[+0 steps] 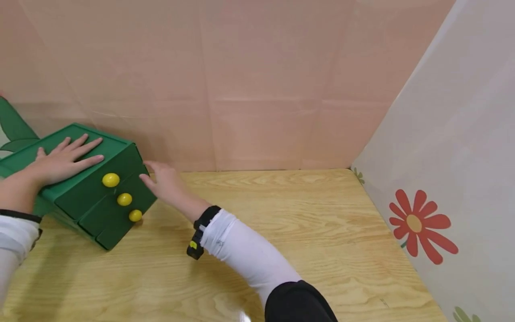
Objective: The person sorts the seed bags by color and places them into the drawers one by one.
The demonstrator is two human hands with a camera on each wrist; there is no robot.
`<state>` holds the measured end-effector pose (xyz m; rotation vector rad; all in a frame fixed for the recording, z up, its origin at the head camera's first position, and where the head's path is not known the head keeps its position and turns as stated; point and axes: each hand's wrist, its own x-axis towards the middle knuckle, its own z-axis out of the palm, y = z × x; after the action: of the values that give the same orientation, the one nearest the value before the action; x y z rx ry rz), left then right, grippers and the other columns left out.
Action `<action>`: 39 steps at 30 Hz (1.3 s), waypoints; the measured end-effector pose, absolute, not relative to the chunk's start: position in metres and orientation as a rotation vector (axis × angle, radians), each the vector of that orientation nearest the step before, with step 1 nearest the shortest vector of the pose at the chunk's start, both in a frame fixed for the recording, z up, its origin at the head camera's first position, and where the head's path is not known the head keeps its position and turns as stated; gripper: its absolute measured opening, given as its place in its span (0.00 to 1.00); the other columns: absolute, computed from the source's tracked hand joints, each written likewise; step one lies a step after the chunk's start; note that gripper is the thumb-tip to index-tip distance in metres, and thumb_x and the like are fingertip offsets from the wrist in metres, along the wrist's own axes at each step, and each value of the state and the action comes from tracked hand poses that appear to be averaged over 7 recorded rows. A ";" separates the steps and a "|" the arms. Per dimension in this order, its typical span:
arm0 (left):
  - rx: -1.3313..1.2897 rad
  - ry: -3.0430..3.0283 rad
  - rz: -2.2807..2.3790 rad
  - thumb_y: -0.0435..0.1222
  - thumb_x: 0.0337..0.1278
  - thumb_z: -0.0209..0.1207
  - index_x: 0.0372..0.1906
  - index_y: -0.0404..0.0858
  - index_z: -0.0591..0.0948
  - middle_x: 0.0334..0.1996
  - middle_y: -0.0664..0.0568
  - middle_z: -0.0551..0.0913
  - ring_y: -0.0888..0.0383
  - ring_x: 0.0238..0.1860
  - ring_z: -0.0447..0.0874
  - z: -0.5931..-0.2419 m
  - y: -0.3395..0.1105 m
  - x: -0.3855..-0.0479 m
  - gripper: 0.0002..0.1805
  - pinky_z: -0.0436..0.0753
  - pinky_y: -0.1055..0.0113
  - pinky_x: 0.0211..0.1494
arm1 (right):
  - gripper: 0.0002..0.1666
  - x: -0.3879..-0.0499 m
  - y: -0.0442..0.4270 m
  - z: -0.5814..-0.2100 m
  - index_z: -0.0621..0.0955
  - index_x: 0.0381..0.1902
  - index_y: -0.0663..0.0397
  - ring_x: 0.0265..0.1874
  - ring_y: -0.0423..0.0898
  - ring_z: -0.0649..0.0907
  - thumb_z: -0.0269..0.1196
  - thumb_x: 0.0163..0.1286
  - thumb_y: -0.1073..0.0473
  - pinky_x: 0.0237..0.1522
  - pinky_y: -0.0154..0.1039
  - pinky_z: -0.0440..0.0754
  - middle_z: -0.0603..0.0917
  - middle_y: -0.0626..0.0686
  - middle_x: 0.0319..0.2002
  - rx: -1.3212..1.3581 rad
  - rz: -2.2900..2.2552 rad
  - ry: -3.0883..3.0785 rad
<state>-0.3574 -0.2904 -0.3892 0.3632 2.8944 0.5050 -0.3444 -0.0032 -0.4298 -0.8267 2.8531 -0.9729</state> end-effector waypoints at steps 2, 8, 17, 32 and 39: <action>0.362 2.898 0.510 0.68 0.80 0.34 0.88 0.43 0.37 0.84 0.29 0.28 0.18 0.80 0.23 -0.391 -0.289 -0.358 0.49 0.23 0.11 0.67 | 0.31 -0.351 0.022 -0.434 0.69 0.80 0.56 0.79 0.56 0.71 0.53 0.87 0.49 0.82 0.47 0.68 0.71 0.59 0.79 -0.744 -1.020 2.863; 0.359 2.916 0.532 0.67 0.80 0.38 0.88 0.41 0.42 0.85 0.28 0.34 0.18 0.81 0.26 -0.393 -0.284 -0.359 0.49 0.25 0.12 0.70 | 0.32 -0.356 0.115 -0.451 0.69 0.80 0.59 0.80 0.61 0.68 0.54 0.87 0.49 0.83 0.57 0.64 0.70 0.64 0.79 -0.545 -1.051 3.045; 0.360 2.976 0.604 0.61 0.84 0.39 0.86 0.34 0.52 0.83 0.25 0.44 0.18 0.81 0.36 -0.392 -0.289 -0.355 0.44 0.39 0.17 0.76 | 0.39 -0.338 0.234 -0.461 0.58 0.86 0.56 0.84 0.68 0.57 0.51 0.88 0.44 0.83 0.67 0.57 0.55 0.64 0.86 -0.126 -1.087 3.130; 0.360 3.258 1.412 0.46 0.87 0.48 0.83 0.37 0.63 0.83 0.34 0.59 0.32 0.85 0.51 -0.383 -0.206 -0.296 0.32 0.52 0.30 0.84 | 0.45 -0.310 0.309 -0.467 0.54 0.86 0.62 0.84 0.73 0.49 0.51 0.87 0.40 0.81 0.75 0.50 0.52 0.73 0.84 -0.130 -0.951 3.287; 0.584 3.163 1.931 0.34 0.80 0.57 0.75 0.33 0.76 0.77 0.37 0.72 0.35 0.80 0.67 -0.418 -0.142 -0.280 0.24 0.65 0.34 0.81 | 0.45 -0.308 0.310 -0.470 0.53 0.86 0.62 0.85 0.71 0.47 0.51 0.87 0.41 0.81 0.75 0.49 0.51 0.72 0.85 -0.114 -0.885 3.288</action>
<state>-0.2797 -0.1419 -0.4183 0.5837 3.1626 1.9309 -0.3075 0.3104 -0.4701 -0.1136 3.2876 -0.8849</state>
